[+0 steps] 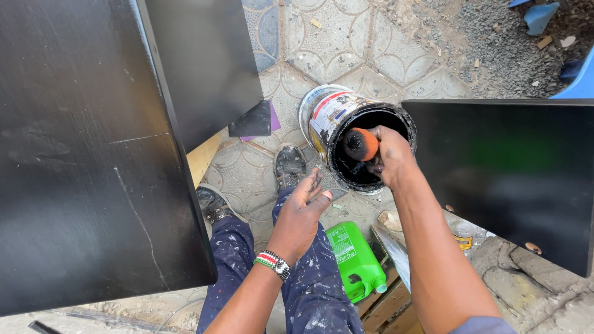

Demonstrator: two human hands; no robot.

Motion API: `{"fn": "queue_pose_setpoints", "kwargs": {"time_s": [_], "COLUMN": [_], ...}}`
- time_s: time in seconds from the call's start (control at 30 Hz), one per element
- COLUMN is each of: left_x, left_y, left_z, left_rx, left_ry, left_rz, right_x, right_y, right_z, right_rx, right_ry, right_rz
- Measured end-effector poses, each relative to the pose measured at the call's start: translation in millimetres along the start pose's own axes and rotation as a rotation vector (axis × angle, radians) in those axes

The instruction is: Painting wooden furniture panels with black paint using a sponge.

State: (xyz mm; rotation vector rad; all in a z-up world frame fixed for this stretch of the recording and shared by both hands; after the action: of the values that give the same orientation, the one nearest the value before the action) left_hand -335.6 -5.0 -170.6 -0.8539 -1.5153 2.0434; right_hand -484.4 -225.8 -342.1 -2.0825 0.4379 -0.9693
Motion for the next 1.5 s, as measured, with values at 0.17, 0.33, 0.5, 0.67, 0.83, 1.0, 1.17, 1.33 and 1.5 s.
{"fn": "queue_pose_setpoints", "kwargs": {"time_s": [0.17, 0.33, 0.5, 0.67, 0.83, 1.0, 1.17, 1.33, 1.5], "left_x": [9, 8, 9, 4, 19, 87, 124, 150, 193], "left_y": [19, 33, 35, 24, 19, 37, 28, -12, -26], "left_z": [9, 10, 10, 11, 12, 6, 7, 22, 40], "left_rx": [0.043, 0.043, 0.030, 0.028, 0.007, 0.063, 0.036, 0.059, 0.050], "left_ry": [-0.072, -0.139, -0.164, -0.214, -0.098, -0.123, 0.211, 0.440, 0.553], "left_rz": [0.028, 0.050, 0.068, 0.043, -0.076, -0.099, -0.264, -0.308, -0.370], "right_x": [-4, -8, 4, 42, 36, -21, -162, -298, -430], "right_y": [-21, -25, -38, -88, -119, -163, -236, -338, -380], "right_z": [1, 23, 19, -22, -46, -81, -158, -206, -151], "right_rx": [0.200, 0.196, 0.252, 0.236, 0.102, 0.078, 0.124, -0.201, -0.302], "right_ry": [0.165, 0.090, 0.122, 0.309, 0.606, 0.908, 1.119, 1.237, 1.292], "right_rz": [0.092, -0.057, -0.037, 0.081, 0.330, 0.261, -0.054, -0.034, 0.122]}}
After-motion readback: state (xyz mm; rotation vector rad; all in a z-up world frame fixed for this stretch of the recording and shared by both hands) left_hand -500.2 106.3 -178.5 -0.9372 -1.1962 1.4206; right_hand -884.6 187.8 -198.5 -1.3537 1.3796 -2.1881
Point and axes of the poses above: each hand's wrist, its own y-axis towards the middle knuckle, its own z-axis out of the palm, x = y × z, the point moved 4 cm from there along y, towards the middle knuckle, and after that the axes turned 12 degrees about -z, right-handed, at the moved point
